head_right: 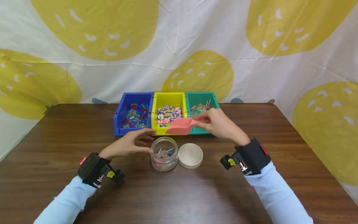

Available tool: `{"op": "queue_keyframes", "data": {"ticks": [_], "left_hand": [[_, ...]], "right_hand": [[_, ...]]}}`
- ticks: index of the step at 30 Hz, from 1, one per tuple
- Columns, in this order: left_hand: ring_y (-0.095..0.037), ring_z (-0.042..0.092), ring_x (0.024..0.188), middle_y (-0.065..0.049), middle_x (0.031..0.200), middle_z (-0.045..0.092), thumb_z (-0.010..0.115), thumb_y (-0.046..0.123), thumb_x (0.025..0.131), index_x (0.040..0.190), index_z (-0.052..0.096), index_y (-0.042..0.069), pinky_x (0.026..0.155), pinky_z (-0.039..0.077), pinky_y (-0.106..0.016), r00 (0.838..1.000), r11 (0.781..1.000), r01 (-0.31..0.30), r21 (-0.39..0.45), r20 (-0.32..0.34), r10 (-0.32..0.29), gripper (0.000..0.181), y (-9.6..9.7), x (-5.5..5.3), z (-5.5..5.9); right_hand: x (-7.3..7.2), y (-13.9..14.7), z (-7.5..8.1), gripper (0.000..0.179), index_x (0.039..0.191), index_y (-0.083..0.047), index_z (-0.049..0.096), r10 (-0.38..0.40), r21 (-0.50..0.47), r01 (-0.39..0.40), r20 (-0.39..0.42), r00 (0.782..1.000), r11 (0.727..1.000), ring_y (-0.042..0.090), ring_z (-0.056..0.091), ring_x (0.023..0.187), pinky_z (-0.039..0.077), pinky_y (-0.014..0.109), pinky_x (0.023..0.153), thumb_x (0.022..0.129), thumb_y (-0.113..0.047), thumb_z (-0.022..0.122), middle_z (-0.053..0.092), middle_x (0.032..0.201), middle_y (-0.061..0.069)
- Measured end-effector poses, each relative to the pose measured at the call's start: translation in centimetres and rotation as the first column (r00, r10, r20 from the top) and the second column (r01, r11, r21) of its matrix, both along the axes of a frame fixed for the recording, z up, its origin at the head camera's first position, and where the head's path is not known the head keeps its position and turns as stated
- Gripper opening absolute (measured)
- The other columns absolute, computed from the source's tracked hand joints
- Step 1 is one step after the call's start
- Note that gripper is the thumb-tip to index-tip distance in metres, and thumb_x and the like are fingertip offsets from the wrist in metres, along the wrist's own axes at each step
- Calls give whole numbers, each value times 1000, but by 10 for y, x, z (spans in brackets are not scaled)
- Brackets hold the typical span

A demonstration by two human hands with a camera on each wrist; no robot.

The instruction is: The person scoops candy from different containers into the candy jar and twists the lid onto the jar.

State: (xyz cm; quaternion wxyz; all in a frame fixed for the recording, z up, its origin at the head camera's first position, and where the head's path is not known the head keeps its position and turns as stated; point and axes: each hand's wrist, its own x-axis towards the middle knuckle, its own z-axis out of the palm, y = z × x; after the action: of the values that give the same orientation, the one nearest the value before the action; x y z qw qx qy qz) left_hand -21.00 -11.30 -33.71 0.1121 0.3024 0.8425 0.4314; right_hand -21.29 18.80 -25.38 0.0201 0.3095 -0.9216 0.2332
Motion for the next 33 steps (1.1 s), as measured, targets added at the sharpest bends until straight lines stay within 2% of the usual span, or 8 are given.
{"op": "queue_keyframes", "data": {"ticks": [2,4,9,11,18,25,30,33], "left_hand": [[-29,54,105,-18,120,52,65,27,81,124,46,0,84,49,-37,993,994,-99,37,-61,101,54,-7,-3,6],[-28,58,96,-19,112,56,64,19,83,116,51,-2,78,51,-37,956,968,-242,61,-154,249,42,-13,-5,10],[-34,50,97,-24,107,52,59,6,83,109,52,-5,81,44,-42,761,808,-579,112,-282,584,28,-26,-11,14],[-37,42,107,-27,116,46,56,5,84,115,48,-6,89,37,-46,716,757,-648,87,-268,644,34,-29,-13,13],[-41,26,126,-31,137,26,45,6,88,136,18,-11,105,21,-48,722,719,-690,-83,-154,675,57,-36,-24,9],[-40,28,126,-32,137,26,37,4,91,137,13,-10,103,26,-47,713,696,-698,-170,-73,698,54,-36,-35,6],[-40,33,123,-32,135,29,37,0,89,138,13,-7,100,30,-49,703,686,-702,-191,-36,710,56,-38,-37,4],[-40,37,120,-32,133,33,39,-1,87,138,14,-7,98,33,-49,699,681,-705,-197,-31,715,56,-39,-37,2]], "right_hand": [[-5,-6,3,23,96,1,67,-32,18,33,-45,998,999,11,42,52,30,21,48,84,-18,62,59,65,3],[-12,-14,6,24,97,3,67,-54,33,57,-82,995,998,12,40,48,29,22,46,84,-17,62,63,70,9],[-28,-35,6,25,100,5,66,-92,106,105,-121,988,989,14,47,47,34,22,46,85,-15,60,67,86,18],[-32,-44,4,23,98,4,66,-111,149,128,-119,987,980,14,50,48,36,22,45,85,-14,59,67,79,15],[-36,-80,-9,15,65,-6,62,-127,353,224,-277,953,909,19,46,51,39,31,39,80,-5,59,48,57,5],[-40,-98,-17,19,64,-4,60,-77,417,259,-404,912,871,24,54,52,47,39,42,75,-16,69,51,55,6],[-51,-99,-11,23,62,-6,51,-187,400,246,-180,966,883,19,45,52,40,32,43,79,-14,63,42,58,5],[-59,-95,-8,26,59,-9,42,-261,366,249,-18,965,897,16,35,51,30,27,43,81,-5,55,32,58,3]]}}
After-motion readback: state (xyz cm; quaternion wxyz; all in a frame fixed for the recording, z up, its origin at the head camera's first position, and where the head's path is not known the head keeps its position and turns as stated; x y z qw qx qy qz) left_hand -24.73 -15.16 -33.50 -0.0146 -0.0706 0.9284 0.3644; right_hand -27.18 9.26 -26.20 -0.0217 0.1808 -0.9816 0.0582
